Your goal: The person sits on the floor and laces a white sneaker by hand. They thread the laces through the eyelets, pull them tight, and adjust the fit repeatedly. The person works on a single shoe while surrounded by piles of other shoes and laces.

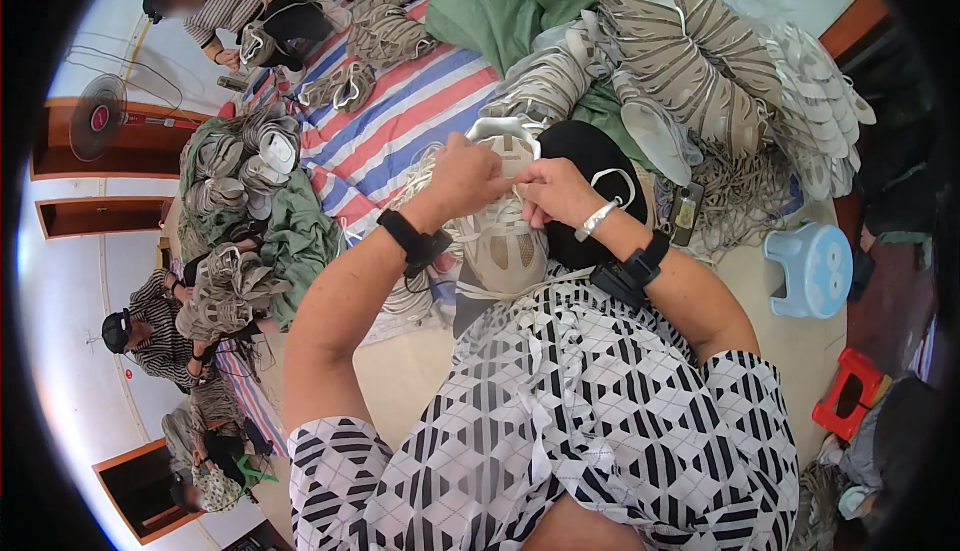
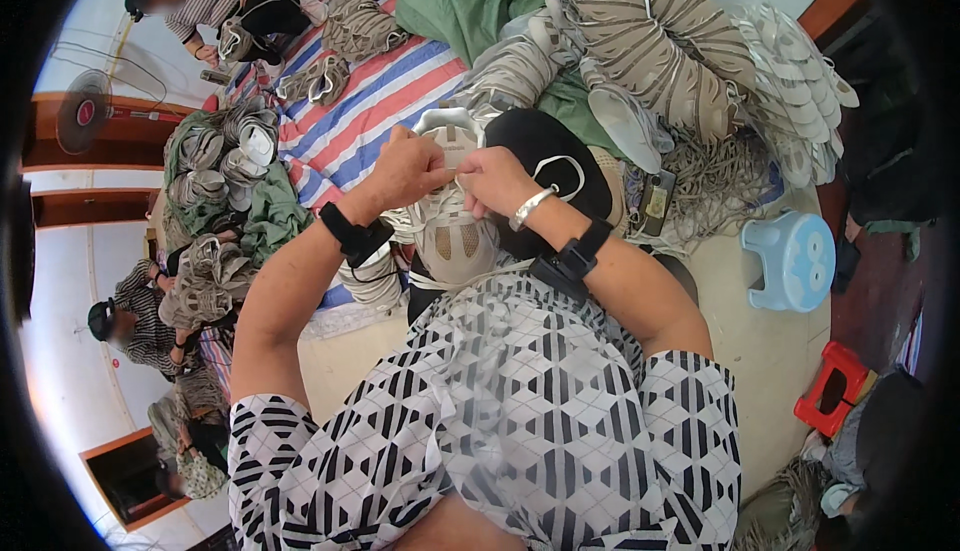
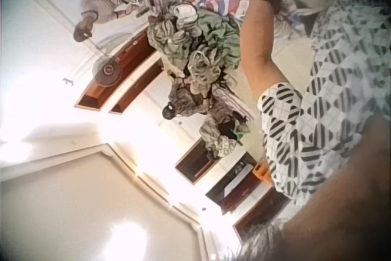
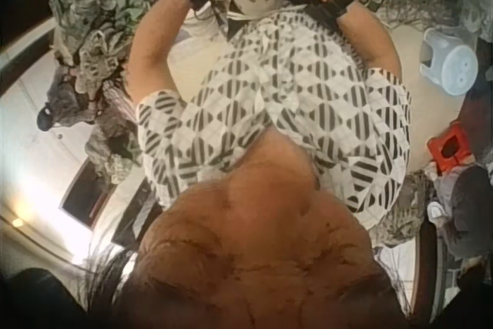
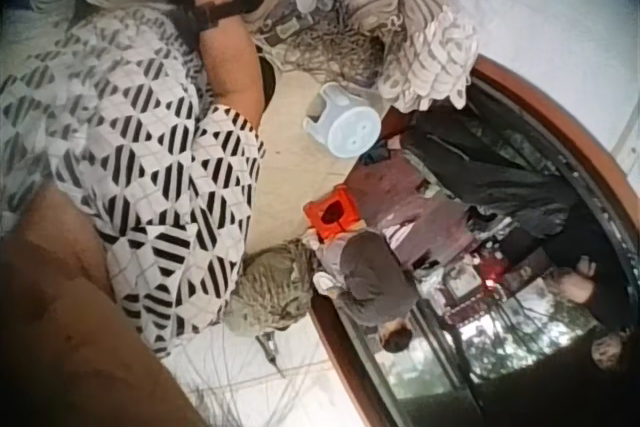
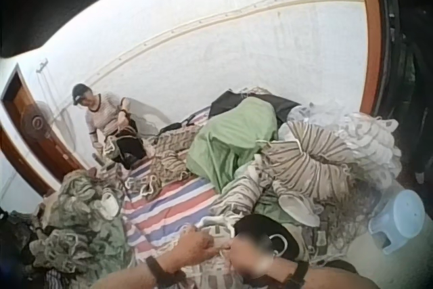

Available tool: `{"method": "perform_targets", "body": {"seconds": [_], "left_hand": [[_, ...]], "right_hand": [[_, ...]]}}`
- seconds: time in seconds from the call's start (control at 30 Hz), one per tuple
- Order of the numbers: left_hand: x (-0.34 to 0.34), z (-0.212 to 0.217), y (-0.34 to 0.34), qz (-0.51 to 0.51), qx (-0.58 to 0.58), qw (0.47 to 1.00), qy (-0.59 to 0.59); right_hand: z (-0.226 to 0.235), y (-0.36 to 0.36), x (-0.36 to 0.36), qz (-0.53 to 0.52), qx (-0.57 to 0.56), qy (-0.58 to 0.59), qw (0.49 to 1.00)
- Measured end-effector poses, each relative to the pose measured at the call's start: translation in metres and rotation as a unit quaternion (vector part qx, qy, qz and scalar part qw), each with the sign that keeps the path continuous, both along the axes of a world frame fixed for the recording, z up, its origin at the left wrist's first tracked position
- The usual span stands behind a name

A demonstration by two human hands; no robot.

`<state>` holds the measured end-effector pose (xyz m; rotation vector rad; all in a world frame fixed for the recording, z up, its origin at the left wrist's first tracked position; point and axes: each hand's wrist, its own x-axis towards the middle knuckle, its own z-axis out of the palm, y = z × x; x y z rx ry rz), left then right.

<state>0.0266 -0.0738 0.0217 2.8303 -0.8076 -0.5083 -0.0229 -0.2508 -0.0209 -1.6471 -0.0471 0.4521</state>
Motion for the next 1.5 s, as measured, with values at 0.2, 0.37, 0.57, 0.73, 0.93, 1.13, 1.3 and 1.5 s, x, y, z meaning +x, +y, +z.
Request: {"method": "perform_targets", "body": {"seconds": [0.2, 0.37, 0.57, 0.73, 0.93, 1.13, 1.3, 1.5], "left_hand": [[-0.013, 0.022, 0.017, -0.101, -0.077, 0.968, -0.215], [-0.028, 0.016, -0.005, -0.123, 0.075, 0.965, -0.219], [-0.023, 0.0, 0.019, 0.01, -0.166, 0.985, -0.051], [-0.022, 0.012, 0.049, 0.316, -0.585, 0.701, 0.257], [-0.037, 0.012, 0.053, 0.217, -0.725, 0.531, 0.382], [-0.031, 0.008, 0.014, 0.146, -0.698, 0.496, 0.495], [0.023, -0.043, 0.113, 0.367, -0.781, 0.463, 0.2], [0.0, -0.052, 0.286, 0.525, -0.762, 0.377, -0.042]], "right_hand": [[0.017, -0.028, -0.007, -0.151, -0.118, -0.181, 0.965], [0.011, -0.002, -0.019, 0.053, -0.361, -0.245, 0.898], [0.0, 0.002, -0.016, -0.039, -0.2, -0.239, 0.949], [0.005, -0.013, -0.014, 0.001, -0.017, -0.01, 1.0], [0.014, -0.045, -0.009, 0.129, -0.197, -0.169, 0.957], [0.006, -0.007, 0.022, -0.011, 0.309, 0.06, 0.949], [-0.036, -0.072, 0.03, -0.102, 0.546, 0.203, 0.807], [-0.092, -0.33, -0.033, -0.527, 0.504, 0.15, 0.667]]}}
